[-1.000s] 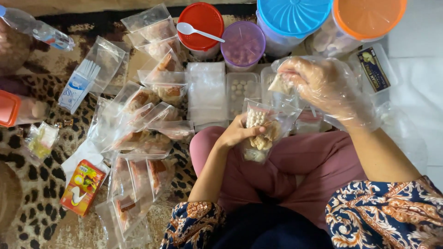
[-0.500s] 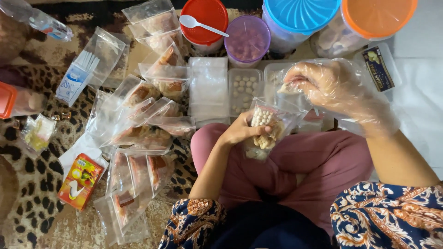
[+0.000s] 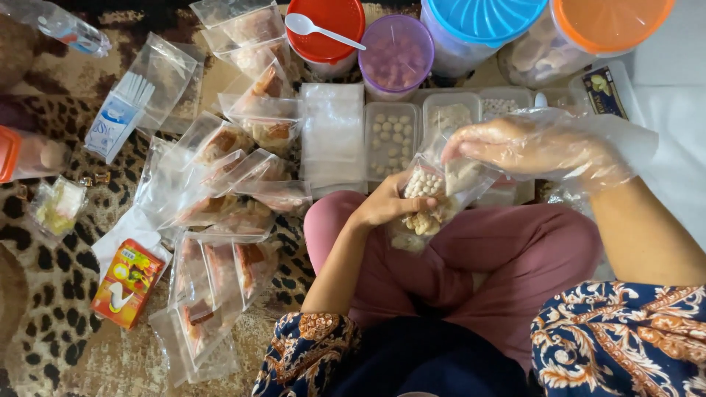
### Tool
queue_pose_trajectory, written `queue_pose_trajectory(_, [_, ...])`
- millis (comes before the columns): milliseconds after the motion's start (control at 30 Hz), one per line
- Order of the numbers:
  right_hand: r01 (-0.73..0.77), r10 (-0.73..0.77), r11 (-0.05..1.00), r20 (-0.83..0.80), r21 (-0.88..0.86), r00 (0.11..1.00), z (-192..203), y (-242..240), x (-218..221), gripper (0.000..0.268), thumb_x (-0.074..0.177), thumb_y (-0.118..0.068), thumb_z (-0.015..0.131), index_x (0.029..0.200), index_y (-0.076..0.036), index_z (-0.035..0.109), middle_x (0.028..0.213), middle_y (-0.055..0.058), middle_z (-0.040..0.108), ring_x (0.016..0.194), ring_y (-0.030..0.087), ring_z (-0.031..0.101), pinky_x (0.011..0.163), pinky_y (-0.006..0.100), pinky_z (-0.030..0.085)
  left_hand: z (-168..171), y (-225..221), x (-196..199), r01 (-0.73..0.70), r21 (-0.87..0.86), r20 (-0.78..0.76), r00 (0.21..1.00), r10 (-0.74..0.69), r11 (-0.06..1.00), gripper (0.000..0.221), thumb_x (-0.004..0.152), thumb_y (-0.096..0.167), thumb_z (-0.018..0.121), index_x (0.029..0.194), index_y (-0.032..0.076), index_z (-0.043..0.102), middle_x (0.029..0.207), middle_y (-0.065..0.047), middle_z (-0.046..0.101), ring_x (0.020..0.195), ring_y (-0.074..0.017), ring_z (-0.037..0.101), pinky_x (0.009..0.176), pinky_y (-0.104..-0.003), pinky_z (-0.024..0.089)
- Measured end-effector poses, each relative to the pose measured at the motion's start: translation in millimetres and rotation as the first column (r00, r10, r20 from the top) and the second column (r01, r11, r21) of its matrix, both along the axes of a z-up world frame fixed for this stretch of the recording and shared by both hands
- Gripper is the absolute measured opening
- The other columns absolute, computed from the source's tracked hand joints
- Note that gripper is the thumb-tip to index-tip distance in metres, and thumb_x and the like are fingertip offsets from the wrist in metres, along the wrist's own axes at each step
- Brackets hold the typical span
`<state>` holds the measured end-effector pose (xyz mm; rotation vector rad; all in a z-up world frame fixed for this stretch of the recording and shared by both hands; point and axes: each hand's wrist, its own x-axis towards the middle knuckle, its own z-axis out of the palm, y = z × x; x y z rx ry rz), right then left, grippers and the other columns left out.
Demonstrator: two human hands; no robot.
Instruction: A person is manually portioning various snacks from large plastic containers into small individual plastic bags using a spoon while sitting on the floor.
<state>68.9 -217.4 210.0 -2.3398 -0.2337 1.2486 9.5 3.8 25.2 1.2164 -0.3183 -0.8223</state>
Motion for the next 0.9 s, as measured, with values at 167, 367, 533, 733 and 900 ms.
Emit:
queue_pose_trajectory(167, [0.07,-0.034,0.981,-0.197,0.179,0.98,-28.8,0.0,-0.7,0.043,0.083,-0.038,0.07,0.122,-0.019,0.07,0.136,-0.004,0.073,0.131,0.01,0.068,0.113,0.028,0.051,4.8,-1.0,-0.4,0.012,-0.013,0.015,1.0,-0.012,1.0,0.043,0.085,0.029,0.08,0.119,0.009,0.065,0.108,-0.003,0.072,0.098,-0.017,0.069,0.09,-0.031,0.058])
queue_pose_trajectory(367, [0.007,0.043,0.965,-0.186,0.262,0.982,-63.7,-15.4,4.3,0.033,0.092,-0.031,0.074,0.111,-0.006,0.065,0.119,0.012,0.075,0.119,0.029,0.07,0.1,0.049,0.055,6.2,1.0,1.4,-0.053,-0.079,0.03,0.998,0.056,0.995,0.036,0.099,0.039,0.07,0.116,0.008,0.068,0.094,-0.001,0.067,0.09,-0.0114,0.059,0.074,-0.031,0.056])
queue_pose_trajectory(533, [0.065,0.028,0.949,-0.289,0.309,0.957,-86.9,-13.5,5.0,0.066,0.087,-0.017,0.077,0.149,-0.017,0.055,0.132,0.01,0.067,0.122,0.022,0.063,0.097,0.043,0.058,-11.1,0.6,-6.2,-0.082,-0.029,0.126,0.988,0.085,0.996,0.056,0.111,0.047,0.046,0.149,0.007,0.054,0.146,-0.017,0.057,0.135,-0.0243,0.046,0.115,-0.048,0.04])
queue_pose_trajectory(733, [0.046,0.052,0.957,-0.326,0.286,0.944,-37.1,2.9,8.6,0.036,0.092,-0.02,0.067,0.125,-0.008,0.069,0.142,0.014,0.067,0.13,0.03,0.065,0.103,0.046,0.057,-83.0,4.4,-4.6,-0.125,0.005,0.153,0.98,0.123,0.992,0.055,0.113,0.044,0.043,0.153,0.007,0.047,0.153,-0.018,0.048,0.14,-0.0272,0.038,0.119,-0.052,0.032])
queue_pose_trajectory(900, [0.132,-0.078,0.978,-0.305,0.159,0.949,-21.5,13.7,6.7,0.029,0.088,-0.021,0.077,0.112,-0.005,0.072,0.103,0.013,0.074,0.099,0.024,0.07,0.078,0.038,0.059,-24.2,-2.9,-8.2,-0.138,-0.002,0.162,0.977,0.137,0.99,0.057,0.113,0.044,0.04,0.151,0.002,0.048,0.152,-0.022,0.048,0.141,-0.0323,0.038,0.119,-0.054,0.033])
